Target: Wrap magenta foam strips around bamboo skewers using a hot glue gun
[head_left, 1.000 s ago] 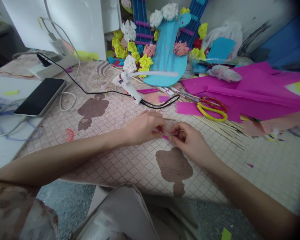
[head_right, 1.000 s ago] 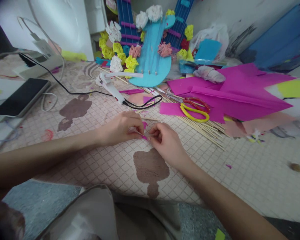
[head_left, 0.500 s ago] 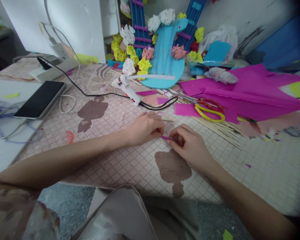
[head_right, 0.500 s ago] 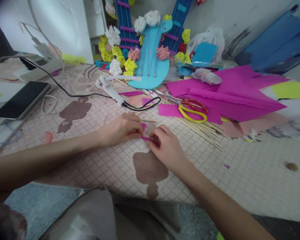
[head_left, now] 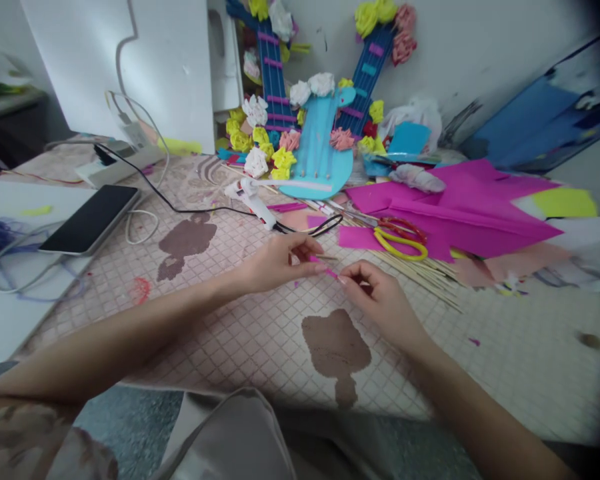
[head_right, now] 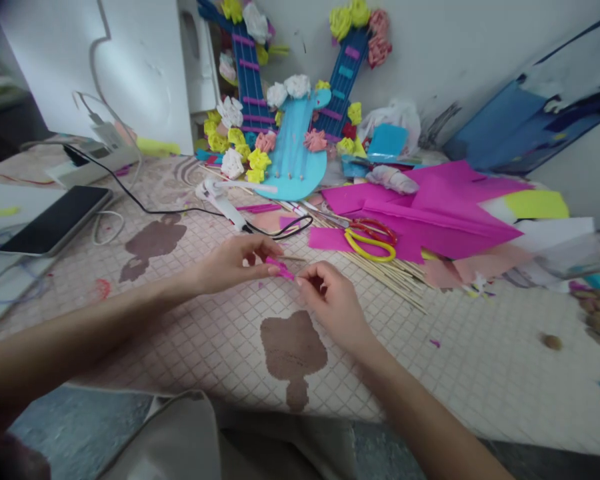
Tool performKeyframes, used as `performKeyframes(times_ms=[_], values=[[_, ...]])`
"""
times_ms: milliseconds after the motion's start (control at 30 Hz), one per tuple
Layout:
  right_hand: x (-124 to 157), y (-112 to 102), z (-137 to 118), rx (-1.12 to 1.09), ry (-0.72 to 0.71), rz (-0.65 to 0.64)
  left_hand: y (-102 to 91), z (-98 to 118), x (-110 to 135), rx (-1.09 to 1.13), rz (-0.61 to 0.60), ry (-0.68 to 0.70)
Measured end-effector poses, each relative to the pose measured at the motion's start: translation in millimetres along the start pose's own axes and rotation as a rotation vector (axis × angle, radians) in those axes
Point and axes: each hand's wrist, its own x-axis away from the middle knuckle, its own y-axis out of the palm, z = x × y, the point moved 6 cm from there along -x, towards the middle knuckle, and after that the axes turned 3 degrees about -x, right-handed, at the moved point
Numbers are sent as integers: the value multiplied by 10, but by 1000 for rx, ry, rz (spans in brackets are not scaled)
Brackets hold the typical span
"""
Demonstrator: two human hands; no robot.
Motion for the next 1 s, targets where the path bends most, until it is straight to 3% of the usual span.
performKeyframes(times_ms=[133,267,433,533,633,733,867,1000], values=[[19,67,107,-412,187,-11,199,-52,3,527,-103,-187],[75,214,157,-754,311,-3,309,-17,5,616,24,-186],[123,325,148,-932,340,-36,366,11,23,648,113,-212],[157,301,152,-874,304,-55,377,13,28,603,117,-240],[198,139,140,-636,170,26,409,32,26,528,65,-241],[243,-21,96,-461,51,94,419,106,38,334,51,-173],[260,-102,-11,-394,-43,108,431,289,91,52,66,-47],[289,-217,-170,-222,-179,229,418,393,109,-51,95,3]])
